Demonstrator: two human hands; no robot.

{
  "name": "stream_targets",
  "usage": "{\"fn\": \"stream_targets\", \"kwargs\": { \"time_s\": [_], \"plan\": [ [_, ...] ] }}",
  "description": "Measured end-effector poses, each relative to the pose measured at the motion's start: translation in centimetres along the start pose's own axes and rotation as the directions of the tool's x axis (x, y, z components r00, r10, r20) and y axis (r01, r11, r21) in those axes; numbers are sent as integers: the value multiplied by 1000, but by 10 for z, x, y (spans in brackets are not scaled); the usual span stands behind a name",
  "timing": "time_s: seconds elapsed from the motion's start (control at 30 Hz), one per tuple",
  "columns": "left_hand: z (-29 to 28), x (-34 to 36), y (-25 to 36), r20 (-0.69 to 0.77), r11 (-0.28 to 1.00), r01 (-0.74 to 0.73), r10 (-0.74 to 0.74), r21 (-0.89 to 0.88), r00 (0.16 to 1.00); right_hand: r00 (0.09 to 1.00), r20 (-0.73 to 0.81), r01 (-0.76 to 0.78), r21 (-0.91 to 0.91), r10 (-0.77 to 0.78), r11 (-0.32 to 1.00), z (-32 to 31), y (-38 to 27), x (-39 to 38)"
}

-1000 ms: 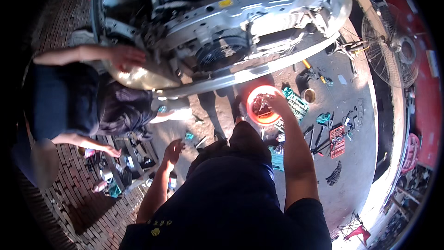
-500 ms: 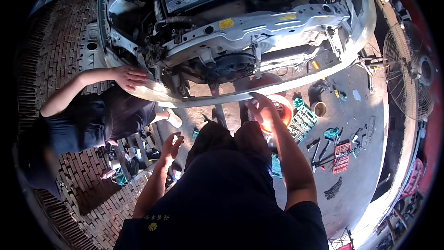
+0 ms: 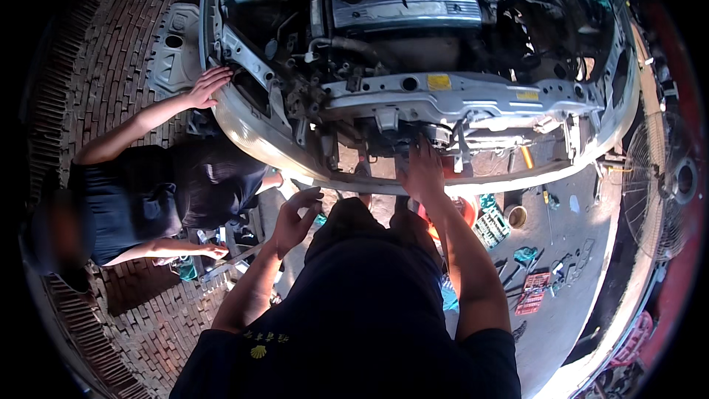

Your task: The person repairs a car by removing a component from the front grill area, cleaning the component with a cloth, and handling a bowl of various metal fasteners.

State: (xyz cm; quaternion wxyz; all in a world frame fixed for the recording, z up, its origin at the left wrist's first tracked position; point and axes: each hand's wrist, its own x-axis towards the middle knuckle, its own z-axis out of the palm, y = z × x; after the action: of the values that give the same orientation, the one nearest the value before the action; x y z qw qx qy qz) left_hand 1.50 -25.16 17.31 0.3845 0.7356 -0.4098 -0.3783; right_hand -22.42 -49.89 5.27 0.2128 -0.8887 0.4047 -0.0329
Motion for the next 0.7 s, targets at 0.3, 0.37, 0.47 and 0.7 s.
{"fn": "stream_targets", "kwargs": {
  "time_s": [0.3,0.37,0.47,0.7],
  "plan": [
    [-95,80,11,-247,938,-335,346,88,905,1000,4,-11,-1,11,1000,-18,-18,4],
    [-124,98,13,-287,922,-372,388,109,876,999,-29,36,117,-32,992,-44,-67,9],
    [-140,138,12,-339,894,-434,445,110,829,962,-235,185,194,-138,963,-83,-132,40],
    [-133,203,44,-67,725,-547,625,419,778,949,-108,-196,537,297,821,-67,-195,124]
  ]
}}
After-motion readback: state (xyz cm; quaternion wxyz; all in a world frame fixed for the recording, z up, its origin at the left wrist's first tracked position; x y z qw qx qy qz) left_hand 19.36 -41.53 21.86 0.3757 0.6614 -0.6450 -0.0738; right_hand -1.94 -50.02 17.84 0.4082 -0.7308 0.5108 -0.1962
